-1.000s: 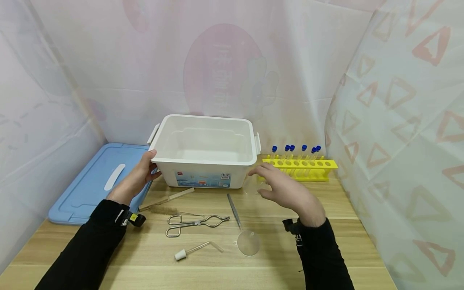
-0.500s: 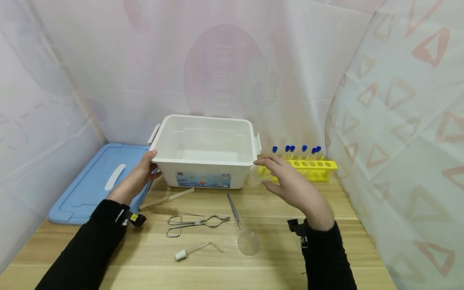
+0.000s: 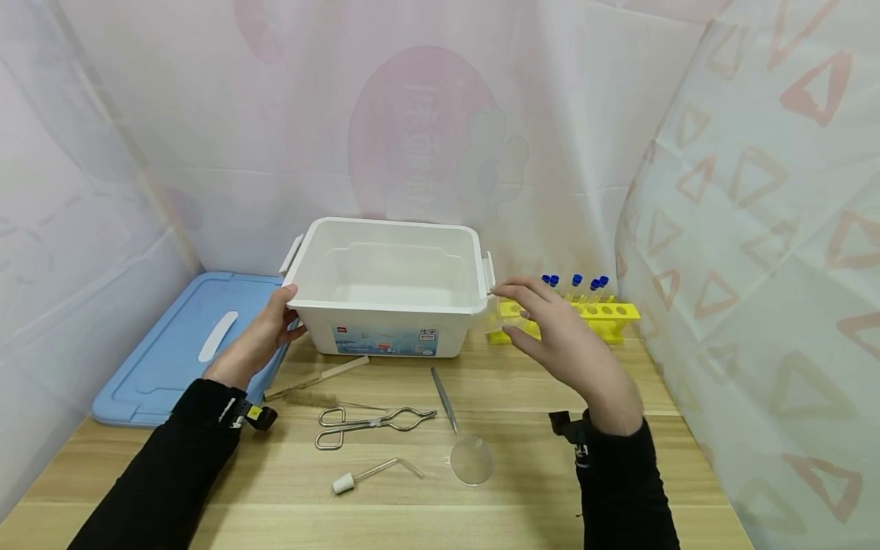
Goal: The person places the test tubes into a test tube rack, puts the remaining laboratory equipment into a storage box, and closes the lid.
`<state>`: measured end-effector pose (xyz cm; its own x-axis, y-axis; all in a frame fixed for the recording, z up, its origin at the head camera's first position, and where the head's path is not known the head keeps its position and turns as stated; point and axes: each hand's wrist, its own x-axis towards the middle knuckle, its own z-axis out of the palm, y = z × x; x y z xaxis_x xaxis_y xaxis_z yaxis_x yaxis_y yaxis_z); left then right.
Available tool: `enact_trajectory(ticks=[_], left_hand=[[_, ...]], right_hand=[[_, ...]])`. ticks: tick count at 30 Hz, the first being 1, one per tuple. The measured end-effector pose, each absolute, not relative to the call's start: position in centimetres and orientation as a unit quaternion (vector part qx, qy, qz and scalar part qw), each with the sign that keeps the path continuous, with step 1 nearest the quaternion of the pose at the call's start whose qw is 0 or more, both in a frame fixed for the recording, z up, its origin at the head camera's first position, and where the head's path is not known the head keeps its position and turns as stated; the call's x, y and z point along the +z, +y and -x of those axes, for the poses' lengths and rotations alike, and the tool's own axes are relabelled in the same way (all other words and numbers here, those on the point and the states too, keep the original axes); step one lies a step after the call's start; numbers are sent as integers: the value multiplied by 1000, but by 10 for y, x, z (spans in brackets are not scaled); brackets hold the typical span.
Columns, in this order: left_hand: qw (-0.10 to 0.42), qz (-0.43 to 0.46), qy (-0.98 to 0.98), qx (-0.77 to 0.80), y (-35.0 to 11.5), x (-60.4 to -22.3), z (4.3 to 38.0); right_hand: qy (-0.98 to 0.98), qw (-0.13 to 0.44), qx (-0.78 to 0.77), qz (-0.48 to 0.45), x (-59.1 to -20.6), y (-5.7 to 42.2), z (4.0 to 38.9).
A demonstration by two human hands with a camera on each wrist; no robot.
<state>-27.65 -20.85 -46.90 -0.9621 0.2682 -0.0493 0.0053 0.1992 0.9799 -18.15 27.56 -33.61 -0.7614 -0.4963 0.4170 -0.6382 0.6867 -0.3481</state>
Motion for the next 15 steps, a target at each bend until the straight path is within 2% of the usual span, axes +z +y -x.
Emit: enact_trajectory(ticks=[5, 15], left_hand=[[104, -91, 766, 628, -208, -470, 277], [101, -95, 767, 626, -205, -471, 278]], right_hand=[[-905, 177, 238, -305, -333, 269, 192], [-906, 187, 231, -302, -324, 252, 215]])
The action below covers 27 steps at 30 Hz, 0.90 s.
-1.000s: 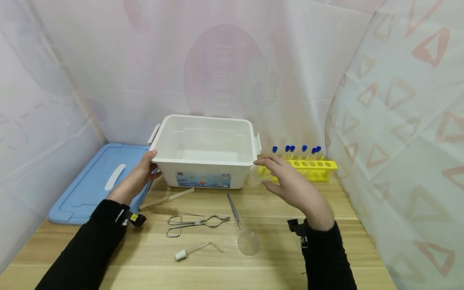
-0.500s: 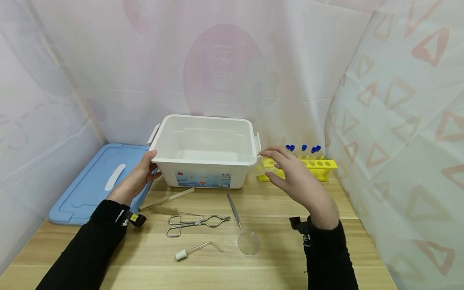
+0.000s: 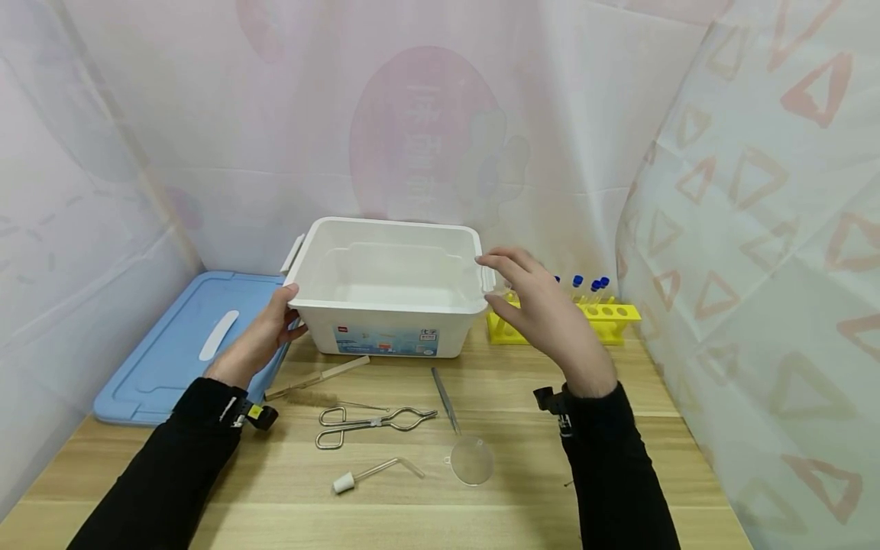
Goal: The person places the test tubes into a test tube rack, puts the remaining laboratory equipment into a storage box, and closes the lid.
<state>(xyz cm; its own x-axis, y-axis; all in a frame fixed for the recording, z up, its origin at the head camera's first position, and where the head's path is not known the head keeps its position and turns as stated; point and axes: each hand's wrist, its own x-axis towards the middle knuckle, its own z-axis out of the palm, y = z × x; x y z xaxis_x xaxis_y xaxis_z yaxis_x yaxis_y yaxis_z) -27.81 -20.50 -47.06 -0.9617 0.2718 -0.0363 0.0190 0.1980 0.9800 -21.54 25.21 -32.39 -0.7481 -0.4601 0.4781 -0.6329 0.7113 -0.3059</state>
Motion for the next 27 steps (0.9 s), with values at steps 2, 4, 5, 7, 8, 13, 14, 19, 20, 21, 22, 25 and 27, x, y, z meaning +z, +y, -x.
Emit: enact_trajectory(ticks=[2, 4, 5, 7, 8, 13, 14, 19, 20, 21, 22, 25, 27], left_hand=[[101, -96, 767, 627, -205, -471, 278], [101, -95, 765, 628, -205, -471, 278], [101, -95, 765, 629, -205, -471, 278], [101, -94, 765, 629, -204, -471, 278], [101, -95, 766, 628, -204, -471, 278], [101, -94, 767, 627, -203, -470, 278], [100, -94, 767, 627, -203, -470, 278], [100, -92, 766, 629, -203, -470, 279], [101, -92, 766, 629, -203, -470, 279], [101, -92, 765, 629, -203, -470, 279], [100, -93, 766, 628, -203, -470, 279], [99, -92, 766, 629, -202, -471, 279], [99, -93, 767, 628, -203, -471, 278]], right_hand=[[-905, 182, 235, -304, -324, 249, 221], [-907, 174, 235, -303, -325, 246, 228], [-908, 169, 236, -302, -326, 245, 232], [-912, 158, 233, -299, -328, 242, 238], [-914, 153, 231, -297, -330, 241, 242], [-918, 137, 224, -297, -335, 232, 255], [-918, 137, 221, -298, -336, 230, 257], [-922, 131, 213, -294, -339, 219, 266], [-924, 128, 211, -291, -340, 217, 268], [-926, 125, 209, -287, -340, 215, 270], [-928, 122, 208, -284, -340, 213, 272], [-932, 112, 208, -276, -342, 207, 278], [-933, 105, 210, -275, -343, 203, 282]])
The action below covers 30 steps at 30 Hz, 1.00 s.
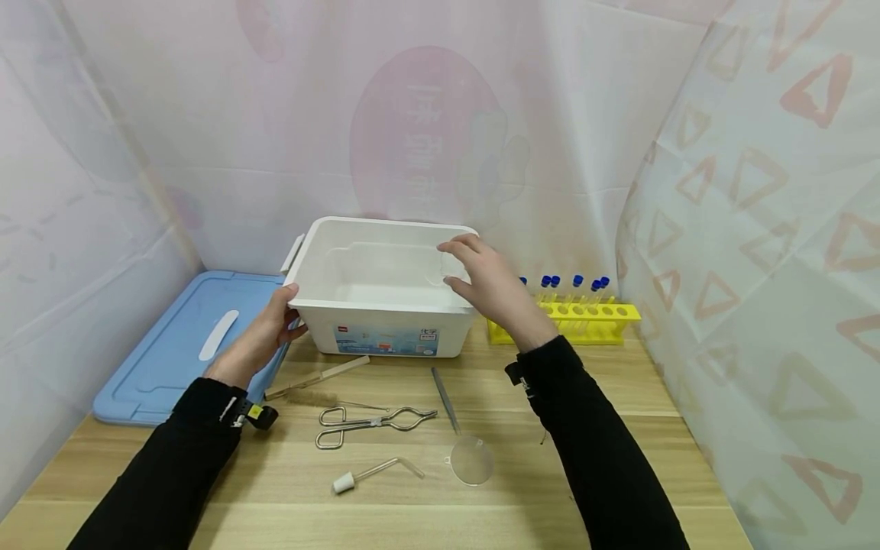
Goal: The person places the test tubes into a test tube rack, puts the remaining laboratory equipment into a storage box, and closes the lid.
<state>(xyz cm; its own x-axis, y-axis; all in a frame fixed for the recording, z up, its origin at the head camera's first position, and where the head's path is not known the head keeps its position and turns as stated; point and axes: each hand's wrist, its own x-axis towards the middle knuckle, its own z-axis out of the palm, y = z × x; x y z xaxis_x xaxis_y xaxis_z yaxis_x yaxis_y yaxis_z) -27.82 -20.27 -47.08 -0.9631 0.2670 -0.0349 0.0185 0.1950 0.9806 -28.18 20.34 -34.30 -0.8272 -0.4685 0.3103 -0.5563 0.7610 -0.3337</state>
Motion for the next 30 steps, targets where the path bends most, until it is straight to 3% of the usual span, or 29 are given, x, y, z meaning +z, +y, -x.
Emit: enact_trajectory(ticks=[10, 30], left_hand=[[101, -95, 765, 629, -205, -470, 276], [98, -93, 765, 630, -204, -470, 274]], right_hand=[[-937, 80, 201, -275, -345, 181, 300], [-946, -46, 160, -277, -367, 159, 331]])
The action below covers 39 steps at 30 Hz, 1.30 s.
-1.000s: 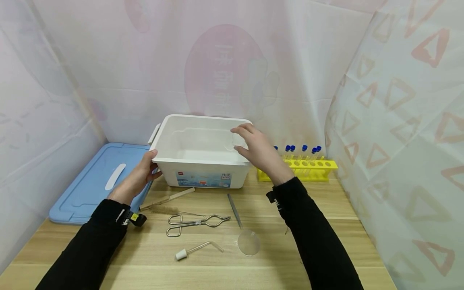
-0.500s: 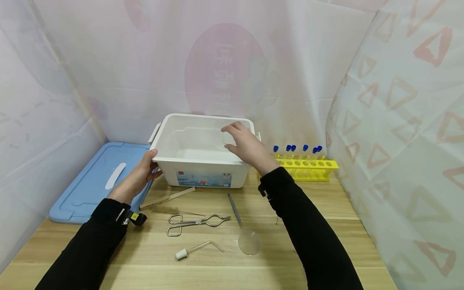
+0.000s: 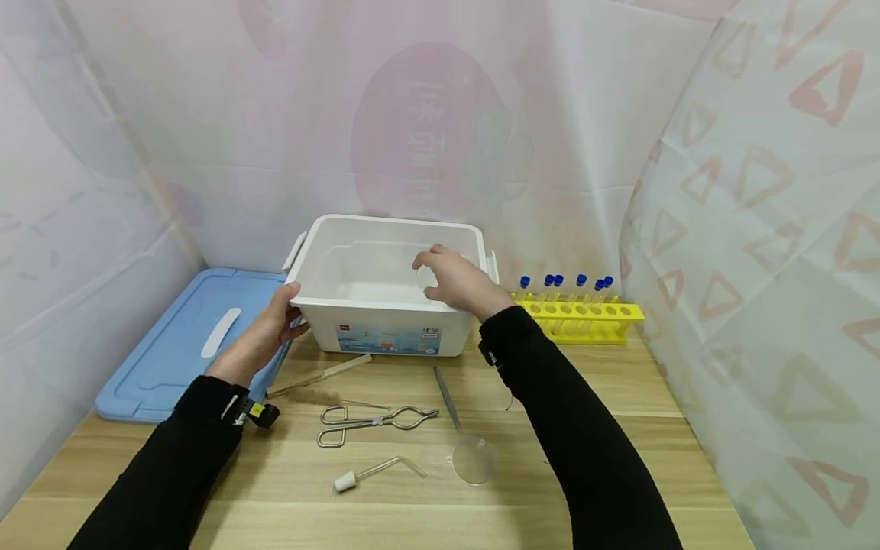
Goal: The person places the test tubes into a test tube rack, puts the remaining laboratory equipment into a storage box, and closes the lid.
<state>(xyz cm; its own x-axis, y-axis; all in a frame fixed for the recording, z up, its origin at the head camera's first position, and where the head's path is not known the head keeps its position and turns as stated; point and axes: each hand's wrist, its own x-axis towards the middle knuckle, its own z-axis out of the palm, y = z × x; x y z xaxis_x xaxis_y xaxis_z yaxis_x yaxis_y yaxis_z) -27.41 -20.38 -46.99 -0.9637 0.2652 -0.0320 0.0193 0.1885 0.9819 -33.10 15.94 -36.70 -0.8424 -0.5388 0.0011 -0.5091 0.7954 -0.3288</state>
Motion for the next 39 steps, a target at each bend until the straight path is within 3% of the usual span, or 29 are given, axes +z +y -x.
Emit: enact_trajectory(ticks=[15, 25, 39], left_hand=[[101, -104, 759, 634, -205, -469, 272], [98, -104, 766, 627, -200, -468, 269], [101, -103, 765, 627, -199, -467, 266]], right_hand=[[939, 118, -94, 310, -369, 160, 339], [930, 225, -40, 289, -374, 160, 340], [923, 244, -56, 293, -377, 165, 338]])
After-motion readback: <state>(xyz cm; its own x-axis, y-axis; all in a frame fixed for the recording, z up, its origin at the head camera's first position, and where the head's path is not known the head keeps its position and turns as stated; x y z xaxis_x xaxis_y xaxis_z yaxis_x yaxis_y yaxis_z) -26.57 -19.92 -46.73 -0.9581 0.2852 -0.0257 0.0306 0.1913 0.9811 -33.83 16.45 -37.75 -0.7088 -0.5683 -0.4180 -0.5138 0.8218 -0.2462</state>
